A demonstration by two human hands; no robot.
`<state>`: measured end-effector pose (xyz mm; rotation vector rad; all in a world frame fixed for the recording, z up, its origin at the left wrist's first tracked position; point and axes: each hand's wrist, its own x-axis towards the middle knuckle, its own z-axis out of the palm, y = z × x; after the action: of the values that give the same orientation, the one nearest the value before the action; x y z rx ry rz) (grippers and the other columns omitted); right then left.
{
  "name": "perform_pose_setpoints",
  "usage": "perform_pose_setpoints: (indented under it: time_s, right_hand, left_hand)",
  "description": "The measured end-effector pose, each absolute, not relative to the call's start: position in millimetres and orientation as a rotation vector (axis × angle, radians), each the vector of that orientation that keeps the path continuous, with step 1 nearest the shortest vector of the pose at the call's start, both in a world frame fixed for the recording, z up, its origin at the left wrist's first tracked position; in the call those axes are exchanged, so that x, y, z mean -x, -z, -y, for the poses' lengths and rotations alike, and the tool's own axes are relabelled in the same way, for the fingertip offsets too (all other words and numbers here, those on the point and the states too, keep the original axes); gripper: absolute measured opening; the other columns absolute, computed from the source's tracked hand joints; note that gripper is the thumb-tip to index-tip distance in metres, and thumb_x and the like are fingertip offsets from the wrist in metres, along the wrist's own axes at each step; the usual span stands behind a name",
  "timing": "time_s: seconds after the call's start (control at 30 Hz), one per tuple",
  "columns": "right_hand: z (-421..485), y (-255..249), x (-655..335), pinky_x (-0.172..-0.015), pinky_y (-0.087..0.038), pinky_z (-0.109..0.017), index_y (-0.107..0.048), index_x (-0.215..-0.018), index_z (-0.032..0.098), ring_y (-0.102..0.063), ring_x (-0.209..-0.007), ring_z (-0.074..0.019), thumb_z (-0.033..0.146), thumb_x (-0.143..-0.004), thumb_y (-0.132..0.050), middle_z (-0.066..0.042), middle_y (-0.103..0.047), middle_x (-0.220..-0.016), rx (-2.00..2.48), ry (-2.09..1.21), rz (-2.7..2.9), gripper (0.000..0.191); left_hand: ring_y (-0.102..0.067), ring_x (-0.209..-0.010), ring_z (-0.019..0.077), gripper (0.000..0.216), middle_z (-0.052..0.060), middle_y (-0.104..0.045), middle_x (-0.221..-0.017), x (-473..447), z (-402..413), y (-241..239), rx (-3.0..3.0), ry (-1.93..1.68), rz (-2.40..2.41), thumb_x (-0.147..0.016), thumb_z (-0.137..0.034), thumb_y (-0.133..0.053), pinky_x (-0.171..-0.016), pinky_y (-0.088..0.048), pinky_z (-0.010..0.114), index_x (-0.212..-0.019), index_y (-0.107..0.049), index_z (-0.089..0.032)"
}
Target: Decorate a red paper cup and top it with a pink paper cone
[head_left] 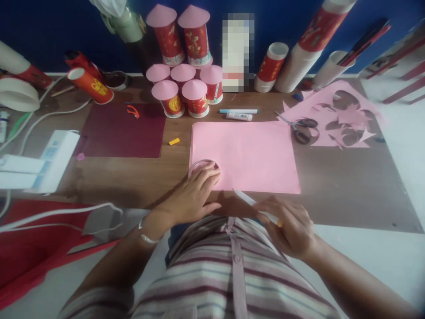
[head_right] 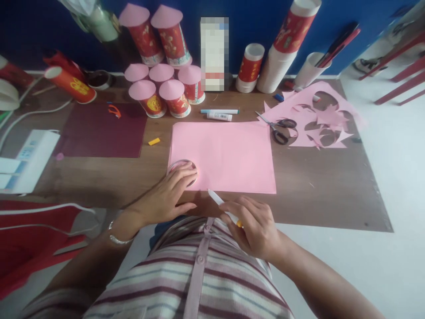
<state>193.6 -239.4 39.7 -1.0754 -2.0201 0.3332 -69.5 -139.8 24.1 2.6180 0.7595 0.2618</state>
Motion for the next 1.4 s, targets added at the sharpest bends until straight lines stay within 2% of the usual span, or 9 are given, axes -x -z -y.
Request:
perform_pose_setpoints:
  time_s: [0.1, 0.23, 0.47, 0.67, 0.8, 0.93, 1.1, 1.4]
  right_hand:
    - [238.5, -38.9, -193.6, -0.059, -0.053, -0.029, -0.062, -0.112, 0.012, -0.067, -0.071, -0.0178, 0.005, -0.094, -0.058, -0.008, -0.072, -0.084, 1.077, -0.346, 2.025, 0.02]
    - [238.4, -37.1, -194.2, -0.06, -0.053, -0.028, -0.062, -0.111, 0.011, -0.066, -0.072, -0.017, 0.005, -0.094, -0.058, -0.008, -0.072, -0.084, 1.073, -0.369, 2.029, 0.019]
    - [238.1, -37.1, -194.8, -0.06, -0.052, -0.028, -0.063, -0.11, 0.01, -0.066, -0.073, -0.017, 0.003, -0.093, -0.059, -0.009, -0.072, -0.085, 1.058, -0.366, 2.016, 0.019]
    - [237.6, -37.7, -194.2, -0.06, -0.052, -0.028, -0.063, -0.11, 0.01, -0.067, -0.072, -0.017, 0.004, -0.093, -0.059, -0.009, -0.072, -0.084, 1.051, -0.379, 2.026, 0.019]
    - [236.3, -38.7, -194.9, -0.063, -0.055, -0.027, -0.063, -0.11, 0.01, -0.068, -0.075, -0.0166, 0.004, -0.094, -0.059, -0.009, -0.072, -0.085, 1.055, -0.382, 2.02, 0.018]
    - [233.7, -40.4, -193.8, -0.064, -0.056, -0.027, -0.063, -0.109, 0.012, -0.069, -0.074, -0.0162, 0.005, -0.095, -0.058, -0.008, -0.072, -0.083, 1.061, -0.358, 2.008, 0.017]
    - [232.8, -39.3, -193.0, -0.064, -0.057, -0.027, -0.064, -0.109, 0.012, -0.069, -0.073, -0.0157, 0.006, -0.095, -0.058, -0.008, -0.072, -0.083, 1.066, -0.363, 2.007, 0.016]
    - [230.5, -35.7, -192.2, -0.065, -0.059, -0.028, -0.063, -0.112, 0.013, -0.072, -0.075, -0.0171, 0.007, -0.095, -0.059, -0.007, -0.073, -0.084, 1.077, -0.368, 2.009, 0.018]
  left_hand:
    - [-0.039, -0.149, 0.0389, 0.066, 0.022, -0.05, -0.147, 69.2, 140.0, -21.7, -2.625, -0.292, -0.761, -0.094, -0.039, -0.067, -0.124, -0.038, 0.061, -0.147, -0.039, -0.011]
    - [-0.046, -0.145, 0.0334, 0.043, 0.019, -0.055, -0.141, 67.4, 139.5, -17.7, -2.638, -0.397, -0.774, -0.1, -0.016, -0.05, -0.122, -0.042, 0.059, -0.142, -0.043, -0.013]
    - [-0.053, -0.139, 0.0284, 0.037, 0.019, -0.058, -0.137, 70.7, 137.3, -10.1, -2.65, -0.511, -0.756, -0.098, -0.002, -0.042, -0.117, -0.051, 0.052, -0.134, -0.047, -0.011]
    - [-0.052, -0.14, 0.0263, 0.043, 0.017, -0.056, -0.142, 71.6, 136.1, -17.7, -2.613, -0.413, -0.81, -0.099, -0.003, -0.043, -0.119, -0.05, 0.05, -0.141, -0.044, -0.012]
    - [-0.052, -0.139, 0.0267, 0.037, 0.015, -0.057, -0.141, 69.5, 132.3, -26.5, -2.64, -0.431, -0.814, -0.101, -0.008, -0.046, -0.121, -0.047, 0.05, -0.137, -0.049, -0.013]
    - [-0.055, -0.135, 0.0258, 0.031, 0.015, -0.059, -0.136, 69.0, 130.0, -28.4, -2.714, -0.448, -0.818, -0.102, -0.011, -0.046, -0.119, -0.05, 0.047, -0.133, -0.052, -0.013]
    - [-0.056, -0.135, 0.0272, 0.036, 0.015, -0.059, -0.141, 71.8, 129.1, -26.6, -2.776, -0.373, -0.877, -0.102, -0.014, -0.049, -0.118, -0.051, 0.048, -0.138, -0.049, -0.012]
    - [-0.062, -0.128, 0.0275, 0.035, 0.016, -0.064, -0.135, 72.5, 129.1, -22.8, -2.777, -0.439, -0.918, -0.099, -0.013, -0.052, -0.112, -0.055, 0.046, -0.134, -0.053, -0.01]
